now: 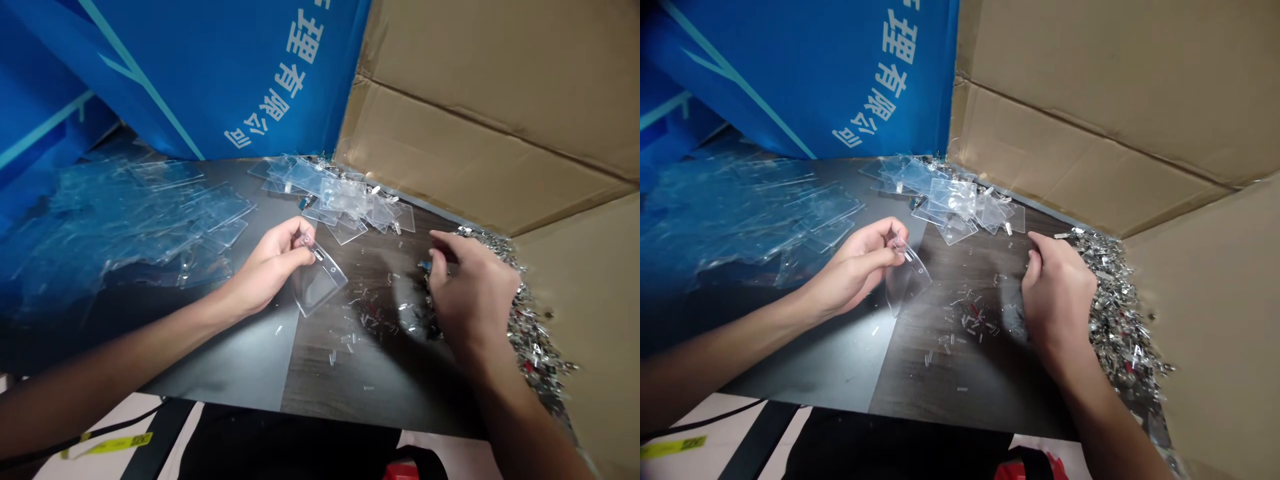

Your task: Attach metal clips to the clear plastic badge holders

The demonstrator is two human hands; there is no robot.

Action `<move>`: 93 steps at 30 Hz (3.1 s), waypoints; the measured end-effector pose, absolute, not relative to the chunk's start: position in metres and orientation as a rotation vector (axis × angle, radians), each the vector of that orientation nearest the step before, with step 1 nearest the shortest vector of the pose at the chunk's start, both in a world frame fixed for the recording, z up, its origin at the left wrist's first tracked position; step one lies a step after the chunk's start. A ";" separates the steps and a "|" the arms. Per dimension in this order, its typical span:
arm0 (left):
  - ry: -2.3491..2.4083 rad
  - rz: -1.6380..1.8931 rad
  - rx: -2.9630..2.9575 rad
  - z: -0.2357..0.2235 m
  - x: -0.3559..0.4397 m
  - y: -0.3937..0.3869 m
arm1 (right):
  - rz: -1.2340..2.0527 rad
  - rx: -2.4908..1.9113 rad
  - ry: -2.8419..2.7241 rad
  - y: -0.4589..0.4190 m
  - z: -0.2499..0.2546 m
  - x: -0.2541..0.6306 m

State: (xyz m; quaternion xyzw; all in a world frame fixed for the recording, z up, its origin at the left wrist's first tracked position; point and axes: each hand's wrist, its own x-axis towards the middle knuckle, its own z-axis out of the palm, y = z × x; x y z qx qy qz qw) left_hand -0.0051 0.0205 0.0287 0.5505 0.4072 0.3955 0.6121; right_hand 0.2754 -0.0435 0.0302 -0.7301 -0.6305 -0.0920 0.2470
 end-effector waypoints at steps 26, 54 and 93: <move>0.894 0.747 1.154 0.010 0.002 0.016 | 1.282 -1.255 -0.973 -0.042 -0.008 0.228; 0.860 0.748 1.163 0.010 0.006 0.001 | 1.543 -1.072 -1.303 -0.060 0.001 0.215; 0.719 0.827 1.325 0.013 -0.001 0.010 | 1.573 -0.996 -1.587 -0.061 0.008 0.218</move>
